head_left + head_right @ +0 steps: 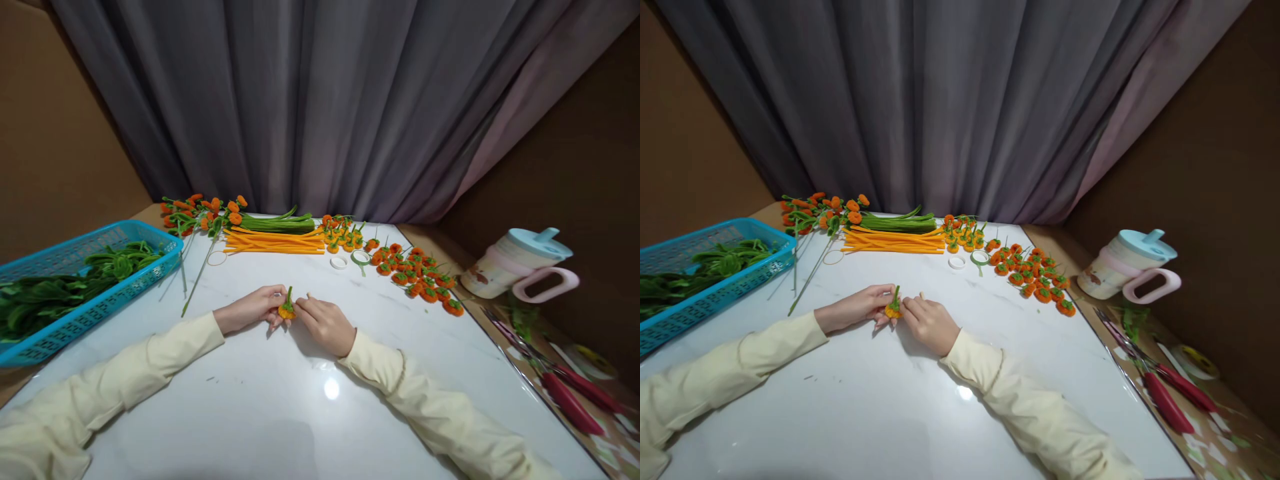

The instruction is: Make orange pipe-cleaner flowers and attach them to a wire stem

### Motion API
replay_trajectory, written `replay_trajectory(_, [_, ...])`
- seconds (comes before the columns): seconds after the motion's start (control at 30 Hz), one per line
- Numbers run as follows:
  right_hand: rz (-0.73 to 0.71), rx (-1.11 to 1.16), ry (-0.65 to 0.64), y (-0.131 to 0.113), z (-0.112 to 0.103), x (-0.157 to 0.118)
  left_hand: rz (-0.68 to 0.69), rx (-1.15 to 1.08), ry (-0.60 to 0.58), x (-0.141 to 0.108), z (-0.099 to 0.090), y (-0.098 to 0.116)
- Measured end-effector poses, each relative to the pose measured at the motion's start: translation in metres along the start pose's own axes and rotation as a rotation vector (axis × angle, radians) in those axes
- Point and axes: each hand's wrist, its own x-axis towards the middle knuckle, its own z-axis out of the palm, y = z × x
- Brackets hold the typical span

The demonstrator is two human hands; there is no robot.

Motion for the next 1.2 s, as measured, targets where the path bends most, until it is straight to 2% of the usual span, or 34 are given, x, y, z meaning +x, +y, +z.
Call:
replay_trajectory(0.13, [0.022,-0.017,0.021,0.001,0.000,0.001,-0.034,-0.114,-0.059,-0.001,-0.003,0.005])
replay_trajectory(0.23, [0.018,-0.044,0.009,0.002,0.000,0.001,-0.026,-0.113,-0.098,-0.003,-0.003,0.009])
replay_trajectory(0.37, [-0.023,-0.064,-0.023,0.003,-0.001,0.001,0.013,-0.018,-0.086,-0.006,0.001,0.009])
replay_trajectory(0.6, [-0.088,-0.099,0.026,0.005,-0.005,0.000,0.061,0.232,-0.039,-0.006,0.005,0.007])
replay_trajectory(0.9, [-0.147,-0.122,0.020,0.007,-0.004,-0.002,0.137,0.465,0.029,-0.011,0.013,0.006])
replay_trajectory(1.07, [-0.144,-0.139,0.046,0.009,-0.005,-0.002,0.172,0.507,0.041,-0.011,0.011,0.001])
replay_trajectory(1.2, [-0.159,-0.156,0.054,0.009,-0.005,-0.002,0.252,0.589,0.065,-0.010,0.007,-0.003])
